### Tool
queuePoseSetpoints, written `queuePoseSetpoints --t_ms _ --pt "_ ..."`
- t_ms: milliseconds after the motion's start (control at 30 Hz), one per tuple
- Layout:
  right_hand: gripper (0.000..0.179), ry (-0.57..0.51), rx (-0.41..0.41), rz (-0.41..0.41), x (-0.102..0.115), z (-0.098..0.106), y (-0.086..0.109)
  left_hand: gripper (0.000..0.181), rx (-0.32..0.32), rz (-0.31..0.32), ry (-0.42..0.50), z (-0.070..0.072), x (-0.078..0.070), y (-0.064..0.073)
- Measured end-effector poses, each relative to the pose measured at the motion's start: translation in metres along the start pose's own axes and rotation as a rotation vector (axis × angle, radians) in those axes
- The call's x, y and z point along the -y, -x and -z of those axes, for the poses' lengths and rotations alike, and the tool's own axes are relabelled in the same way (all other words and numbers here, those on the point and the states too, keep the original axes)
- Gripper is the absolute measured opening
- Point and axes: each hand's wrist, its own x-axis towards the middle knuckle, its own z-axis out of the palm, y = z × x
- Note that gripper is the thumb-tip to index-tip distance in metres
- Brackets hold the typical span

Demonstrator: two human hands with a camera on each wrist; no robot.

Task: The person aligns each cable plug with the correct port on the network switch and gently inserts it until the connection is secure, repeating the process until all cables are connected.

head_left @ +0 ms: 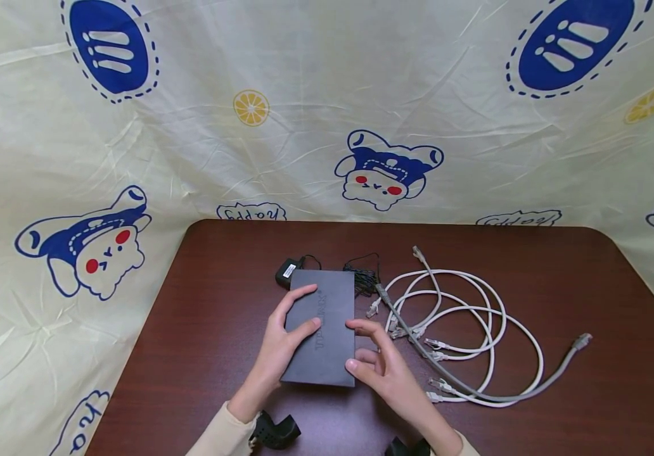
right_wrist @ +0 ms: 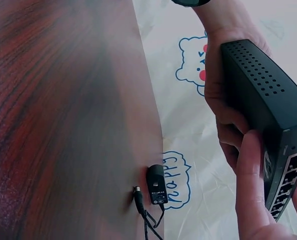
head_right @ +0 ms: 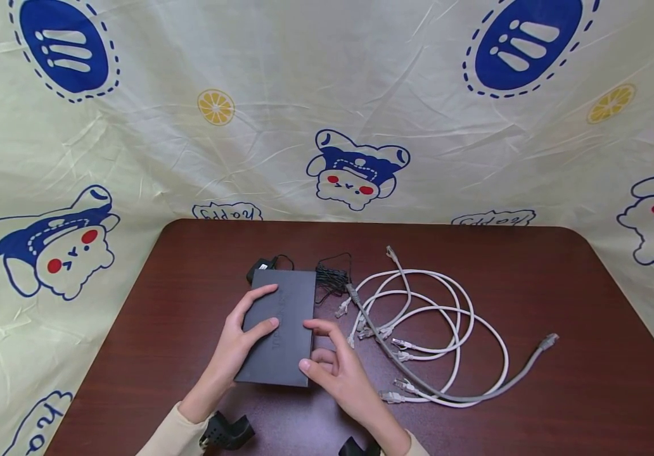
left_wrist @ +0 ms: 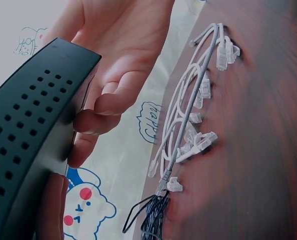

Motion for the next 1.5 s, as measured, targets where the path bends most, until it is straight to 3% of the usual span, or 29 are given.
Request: queuePoseSetpoints --t_ms 300,567,867,1133,1500 --pt "0.048 0.072 -0.008 -0.005 -0.003 0.002 -0.003 0.048 -0.025 0.015 0.015 0.008 0.001 0.002" --pt "0.046 0.021 0.022 0.04 -0.007 0.006 -0.006 0.049 -0.042 0.019 0.008 0.015 0.002 0.004" --pt "0.043 0.081 -0.015 0.056 -0.015 0.01 -0.011 0.049 -0.058 0.019 -0.02 0.023 0.005 0.005" --pt "0.043 0.097 -0.062 -0.014 -0.026 0.015 -0.016 0.049 -0.084 0.032 -0.056 0.031 0.009 0.008" --pt "0.046 -0.009 -0.117 -0.189 -0.039 0.02 -0.027 0.048 -0.088 0.061 -0.05 0.036 0.011 0.011"
